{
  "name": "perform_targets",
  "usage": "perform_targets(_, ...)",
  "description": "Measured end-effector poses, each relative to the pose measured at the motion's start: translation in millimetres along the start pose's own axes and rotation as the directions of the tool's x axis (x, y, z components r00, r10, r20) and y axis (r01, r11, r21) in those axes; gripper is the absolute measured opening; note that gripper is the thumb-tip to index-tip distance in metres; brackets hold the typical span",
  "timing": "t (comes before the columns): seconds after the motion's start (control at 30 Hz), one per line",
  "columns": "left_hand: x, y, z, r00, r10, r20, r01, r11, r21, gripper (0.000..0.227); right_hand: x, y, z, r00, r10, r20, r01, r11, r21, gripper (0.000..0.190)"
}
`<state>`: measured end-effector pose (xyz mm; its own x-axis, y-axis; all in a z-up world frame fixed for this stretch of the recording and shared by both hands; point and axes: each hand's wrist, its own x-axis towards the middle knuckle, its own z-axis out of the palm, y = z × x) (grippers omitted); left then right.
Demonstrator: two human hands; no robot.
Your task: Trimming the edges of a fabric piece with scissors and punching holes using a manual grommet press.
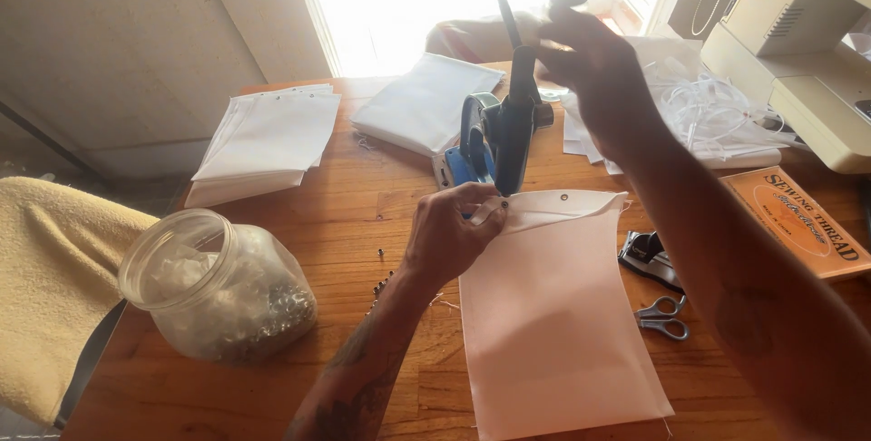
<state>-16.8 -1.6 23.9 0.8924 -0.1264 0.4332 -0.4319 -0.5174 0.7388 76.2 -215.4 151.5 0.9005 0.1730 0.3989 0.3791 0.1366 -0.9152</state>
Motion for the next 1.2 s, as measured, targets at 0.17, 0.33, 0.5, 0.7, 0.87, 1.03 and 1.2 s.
perform_targets(0.17, -7.4, 0.6, -8.4, 0.978, -0.21, -0.005, 0.209, 0.978, -0.018, 0.017, -62.8, 69.4, -54.9, 0.975, 0.052, -0.218, -0.191, 0.703, -0.685, 0.018)
perform_targets(0.33, -31.8, 27.8, -19.6, 0.979, -0.182, 0.096, 0.193, 0.974, -0.118, 0.013, -123.7, -1.9, -28.0, 0.849, 0.501, 0.169, -0.159, 0.546, -0.822, 0.032)
perform_targets(0.5, -44.1, 61.0, -27.1, 0.957, 0.014, 0.289, 0.053, 0.974, -0.221, 0.005, -156.0, 9.9, -41.0, 0.726, 0.476, 0.496, 0.172, 0.573, -0.801, 0.017)
perform_targets(0.7, -105.1, 101.7, -6.8, 0.864, 0.306, -0.4, -0.221, 0.944, 0.246, 0.047, -212.6, -12.2, -10.4, 0.936, 0.34, 0.092, -0.119, 0.551, -0.826, 0.019)
perform_targets(0.87, -141.0, 140.3, -11.9, 0.975, -0.154, 0.16, 0.164, 0.986, -0.045, 0.061, -261.4, -41.3, 13.2, 0.803, 0.588, -0.1, -0.596, 0.794, -0.121, 0.091)
perform_targets(1.03, -151.5, 153.9, -39.2, 0.92, -0.236, 0.314, 0.319, 0.914, -0.249, 0.007, -297.1, -63.4, -11.2, 0.889, 0.458, -0.034, -0.382, 0.697, -0.607, 0.11)
perform_targets(1.2, -145.6, 153.0, -61.4, 0.91, -0.12, 0.396, 0.195, 0.969, -0.154, 0.005, -311.3, -77.8, -25.9, 0.96, -0.171, 0.223, 0.242, 0.093, -0.966, 0.098)
